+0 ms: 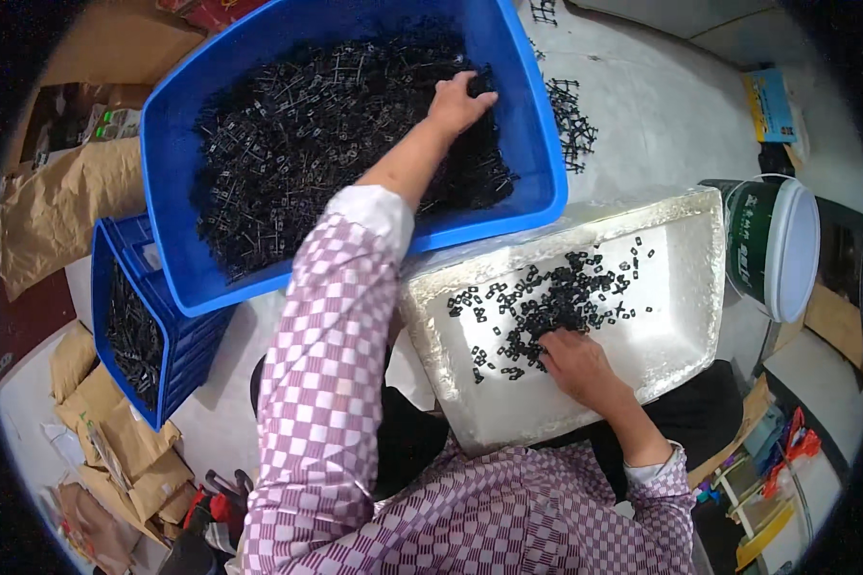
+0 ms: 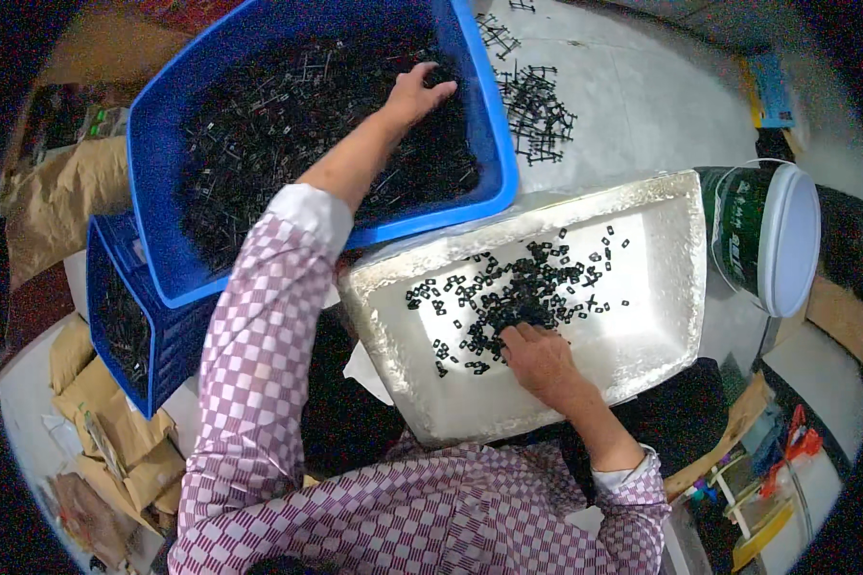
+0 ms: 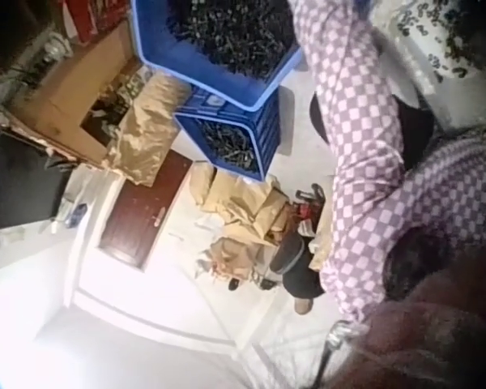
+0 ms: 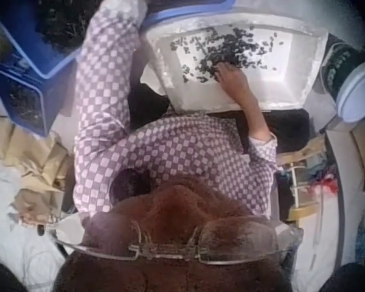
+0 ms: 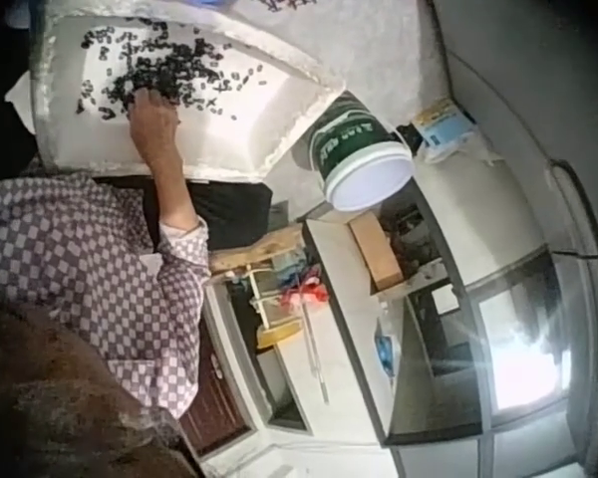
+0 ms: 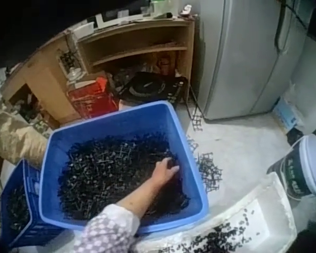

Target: The person is manually sorting and inspecting small black industrial components on a white tray, picking them from a blue bin.

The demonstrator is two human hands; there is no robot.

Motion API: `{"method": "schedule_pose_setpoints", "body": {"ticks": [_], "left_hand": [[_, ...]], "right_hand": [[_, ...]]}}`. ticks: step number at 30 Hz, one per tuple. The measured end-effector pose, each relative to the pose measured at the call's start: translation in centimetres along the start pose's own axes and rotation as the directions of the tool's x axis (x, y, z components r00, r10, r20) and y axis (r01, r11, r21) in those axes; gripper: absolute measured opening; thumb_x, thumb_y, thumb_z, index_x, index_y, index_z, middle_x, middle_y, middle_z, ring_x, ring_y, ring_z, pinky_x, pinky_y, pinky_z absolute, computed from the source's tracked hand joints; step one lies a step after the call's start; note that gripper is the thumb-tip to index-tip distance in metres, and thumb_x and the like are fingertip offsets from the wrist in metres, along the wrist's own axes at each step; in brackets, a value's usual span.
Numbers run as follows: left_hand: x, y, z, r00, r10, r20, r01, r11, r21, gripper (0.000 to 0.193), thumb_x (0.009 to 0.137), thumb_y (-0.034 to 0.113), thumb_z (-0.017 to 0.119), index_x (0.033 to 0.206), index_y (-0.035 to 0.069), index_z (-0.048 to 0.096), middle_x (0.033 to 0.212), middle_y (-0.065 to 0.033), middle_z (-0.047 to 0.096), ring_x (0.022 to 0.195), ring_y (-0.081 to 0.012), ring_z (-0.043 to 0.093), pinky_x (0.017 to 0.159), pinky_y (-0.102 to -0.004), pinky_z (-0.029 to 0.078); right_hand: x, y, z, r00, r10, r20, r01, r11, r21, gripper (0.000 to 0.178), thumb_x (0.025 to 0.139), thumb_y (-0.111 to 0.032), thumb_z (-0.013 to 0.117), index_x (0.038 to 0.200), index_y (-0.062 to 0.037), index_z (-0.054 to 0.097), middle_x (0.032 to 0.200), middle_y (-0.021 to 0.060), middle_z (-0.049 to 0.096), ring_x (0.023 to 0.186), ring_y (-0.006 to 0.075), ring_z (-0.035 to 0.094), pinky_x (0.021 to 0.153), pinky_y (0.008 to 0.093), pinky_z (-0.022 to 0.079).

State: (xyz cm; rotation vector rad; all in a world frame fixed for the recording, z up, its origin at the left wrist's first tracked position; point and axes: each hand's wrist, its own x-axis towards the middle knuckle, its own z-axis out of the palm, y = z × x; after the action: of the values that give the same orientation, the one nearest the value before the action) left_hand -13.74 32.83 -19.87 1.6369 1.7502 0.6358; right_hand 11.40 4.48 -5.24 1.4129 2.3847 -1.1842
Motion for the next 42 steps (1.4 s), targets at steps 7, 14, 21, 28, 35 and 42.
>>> {"method": "schedule_pose_setpoints", "body": {"ticks": [7, 14, 21, 28, 35, 42], "left_hand": [[-1.6, -0.3, -2.7, 0.936, -0.303, 0.178, 0.343, 0.681, -0.647, 0.037, 0.079, 0.028, 0.058, 0.112, 0.011, 0.055, 0.099, -0.0063, 0.06, 0.093, -0.0267, 0.055, 0.077, -0.0366, 0.045], [-6.5, 0.3, -16.1, 0.87, -0.336, 0.36, 0.488, 0.49, -0.723, 0.024, 0.087, 0.032, 0.052, 0.106, 0.018, 0.056, 0.108, -0.0002, 0.058, 0.094, -0.0201, 0.053, 0.085, -0.0454, 0.036], [-13.3, 3.9, -22.4, 0.959, 0.022, 0.282, 0.272, 0.195, -0.942, 0.02, 0.088, 0.032, 0.05, 0.103, 0.019, 0.057, 0.108, -0.0033, 0.059, 0.102, -0.0243, 0.054, 0.083, -0.0435, 0.042], [-17.7, 8.9, -22.8, 0.973, 0.143, 0.18, 0.196, -0.106, -0.975, 0.022, 0.09, 0.032, 0.047, 0.102, 0.016, 0.058, 0.108, -0.0074, 0.059, 0.1, -0.0246, 0.056, 0.076, -0.043, 0.046], [-24.3, 16.4, -18.2, 0.943, 0.226, 0.244, 0.315, -0.37, -0.874, 0.029, 0.092, 0.034, 0.042, 0.105, 0.014, 0.058, 0.11, -0.0101, 0.059, 0.101, -0.0245, 0.056, 0.083, -0.0452, 0.045], [-27.1, 17.5, -14.3, 0.867, 0.386, 0.316, 0.45, -0.331, -0.83, 0.027, 0.092, 0.03, 0.044, 0.101, 0.011, 0.06, 0.106, -0.0103, 0.06, 0.098, -0.024, 0.057, 0.086, -0.0414, 0.044]], "right_hand": [[-0.4, 0.1, 0.4, 1.0, -0.025, -0.012, 0.025, 1.0, -0.019, 0.017, 0.075, -0.01, 0.059, 0.09, -0.0049, 0.052, 0.079, 0.0117, 0.056, 0.075, 0.0307, 0.056, 0.067, 0.0395, 0.046], [-1.3, 0.2, 0.3, 0.994, -0.076, -0.074, 0.073, 0.996, -0.046, 0.013, 0.077, -0.012, 0.058, 0.086, -0.0045, 0.052, 0.077, 0.0129, 0.054, 0.073, 0.0314, 0.055, 0.066, 0.0408, 0.045], [-1.9, 0.5, 0.7, 0.964, -0.221, -0.15, 0.193, 0.965, -0.18, 0.016, 0.078, -0.011, 0.056, 0.091, -0.0025, 0.05, 0.079, 0.0138, 0.054, 0.068, 0.0303, 0.056, 0.062, 0.0368, 0.046], [-0.2, -4.8, -6.0, 0.934, 0.031, -0.357, 0.239, 0.688, 0.685, 0.032, 0.088, -0.022, 0.053, 0.111, -0.001, 0.047, 0.095, 0.0125, 0.058, 0.082, 0.0201, 0.06, 0.071, 0.028, 0.048], [3.5, -11.4, -9.9, 0.972, -0.125, -0.201, 0.138, -0.39, 0.91, 0.045, 0.09, -0.037, 0.047, 0.122, -0.0057, 0.041, 0.107, 0.0115, 0.056, 0.094, 0.0219, 0.057, 0.082, 0.0332, 0.048], [-0.2, -8.4, -10.1, 0.936, 0.045, -0.35, 0.347, -0.29, 0.892, 0.035, 0.088, -0.028, 0.053, 0.113, -0.0062, 0.046, 0.104, 0.0102, 0.059, 0.091, 0.0203, 0.059, 0.079, 0.0308, 0.049]]}}
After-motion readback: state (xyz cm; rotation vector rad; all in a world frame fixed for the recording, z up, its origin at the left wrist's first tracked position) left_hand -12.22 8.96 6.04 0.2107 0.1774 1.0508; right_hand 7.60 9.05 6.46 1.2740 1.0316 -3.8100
